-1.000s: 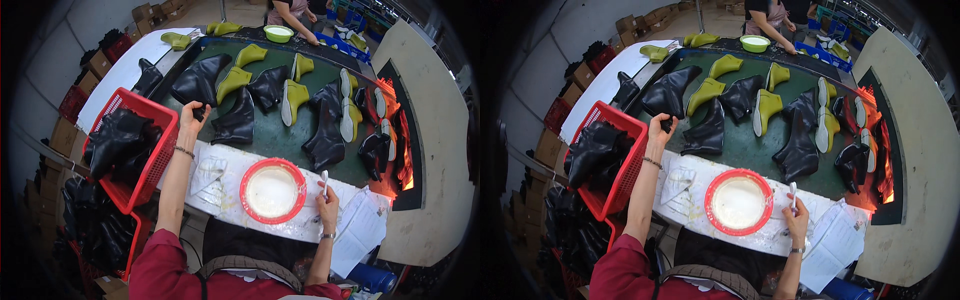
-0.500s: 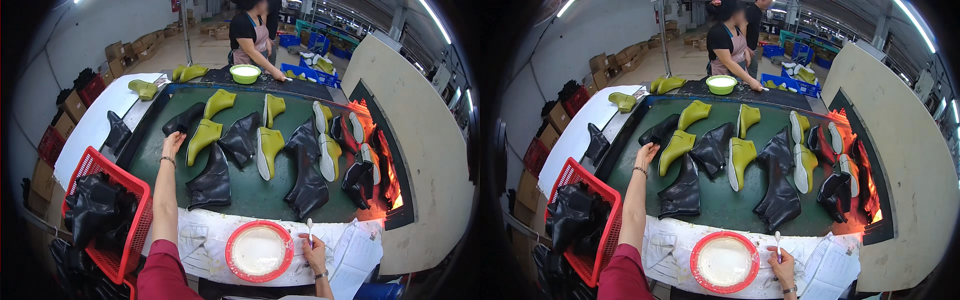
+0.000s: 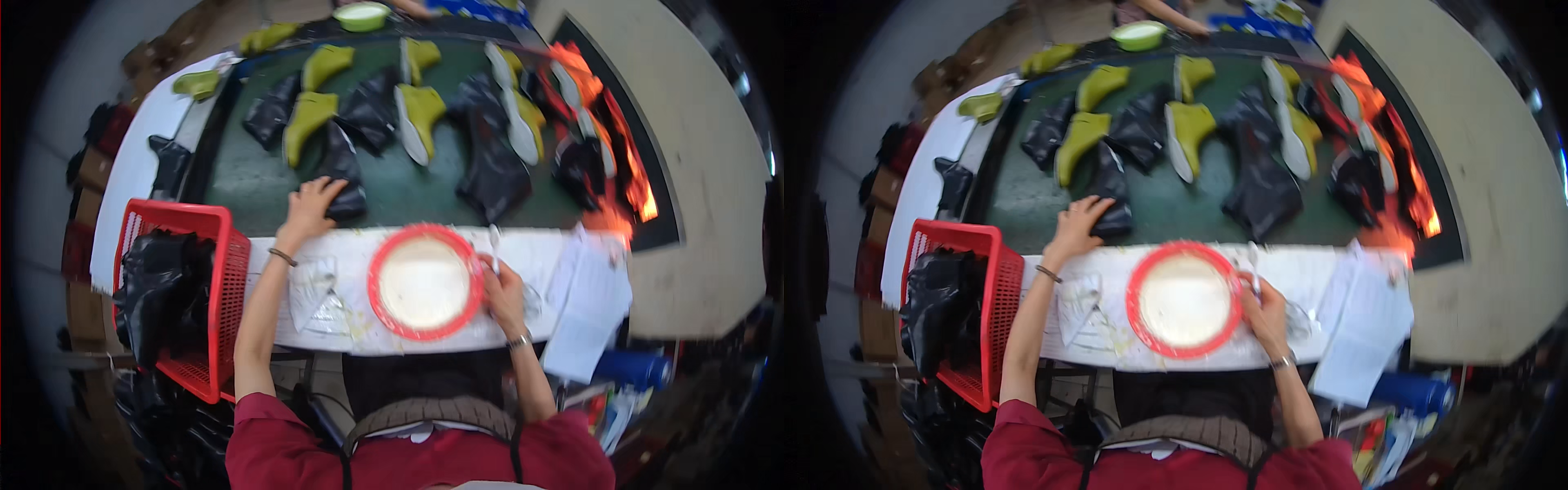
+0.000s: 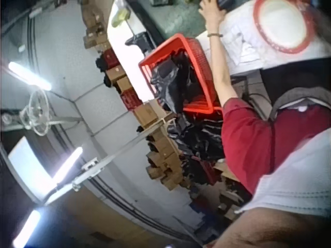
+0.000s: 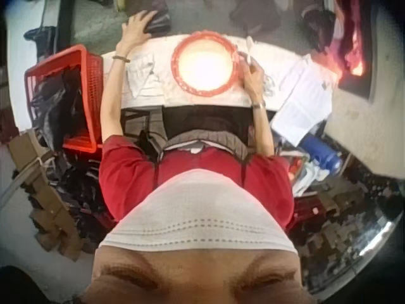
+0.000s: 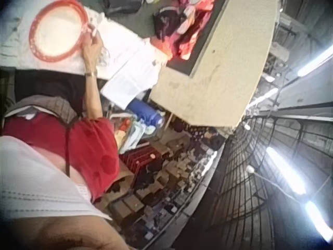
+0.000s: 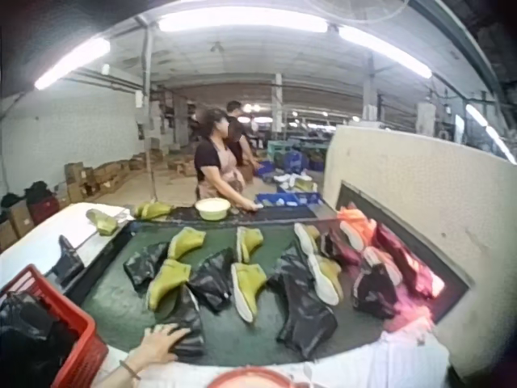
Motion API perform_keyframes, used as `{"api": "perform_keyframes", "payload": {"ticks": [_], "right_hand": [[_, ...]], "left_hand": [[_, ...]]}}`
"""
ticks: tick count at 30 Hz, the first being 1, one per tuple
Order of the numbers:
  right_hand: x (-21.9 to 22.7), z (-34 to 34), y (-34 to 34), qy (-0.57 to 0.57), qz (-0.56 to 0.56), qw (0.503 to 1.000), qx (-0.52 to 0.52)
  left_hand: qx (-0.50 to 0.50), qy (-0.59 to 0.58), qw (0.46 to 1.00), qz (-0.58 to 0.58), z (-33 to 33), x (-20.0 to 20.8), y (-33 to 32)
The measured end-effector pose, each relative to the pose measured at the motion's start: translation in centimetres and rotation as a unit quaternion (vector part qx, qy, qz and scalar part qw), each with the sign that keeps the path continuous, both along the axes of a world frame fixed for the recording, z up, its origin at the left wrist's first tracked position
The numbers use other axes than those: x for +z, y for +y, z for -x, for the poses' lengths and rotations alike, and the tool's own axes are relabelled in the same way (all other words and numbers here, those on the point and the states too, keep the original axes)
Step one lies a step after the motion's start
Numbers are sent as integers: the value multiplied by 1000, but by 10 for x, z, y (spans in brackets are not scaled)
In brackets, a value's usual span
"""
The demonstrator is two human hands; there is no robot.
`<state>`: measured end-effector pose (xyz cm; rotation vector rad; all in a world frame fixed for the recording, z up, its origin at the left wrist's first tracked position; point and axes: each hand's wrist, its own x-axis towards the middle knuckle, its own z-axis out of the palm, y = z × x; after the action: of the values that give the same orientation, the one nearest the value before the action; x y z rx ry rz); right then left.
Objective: The person takes shoe uppers from a basket, applies glue to them using a brush dipped into a bowl, and places the glued shoe uppers onto a conveyor belt.
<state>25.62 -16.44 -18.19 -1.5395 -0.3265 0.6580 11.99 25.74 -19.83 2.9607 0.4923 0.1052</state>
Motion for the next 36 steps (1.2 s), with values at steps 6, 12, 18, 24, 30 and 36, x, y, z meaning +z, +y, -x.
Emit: {"api": "perform_keyframes", "payload": {"ticks": [6, 12, 18, 24, 30, 36], "right_hand": [[-1, 11, -22, -100, 16, 991, -91], [-54, -36, -130, -288, 190, 929, -136], [-53, -43, -113, -371, 195, 900, -123], [-39, -78, -115, -498, 249, 816, -156], [-31, -86, -118, -484, 343, 797, -116], [-6, -73, -110, -465, 288, 824, -147]], "left_hand": [[101, 29, 991, -80, 53, 31, -7], [-25, -276, 950, 144, 78, 84, -108], [46, -294, 907, 297, 141, 119, -221], [273, -364, 869, 196, 212, 167, -187], [535, -359, 765, -8, 314, 184, -106], [437, -460, 611, 474, 309, 139, -68]]}}
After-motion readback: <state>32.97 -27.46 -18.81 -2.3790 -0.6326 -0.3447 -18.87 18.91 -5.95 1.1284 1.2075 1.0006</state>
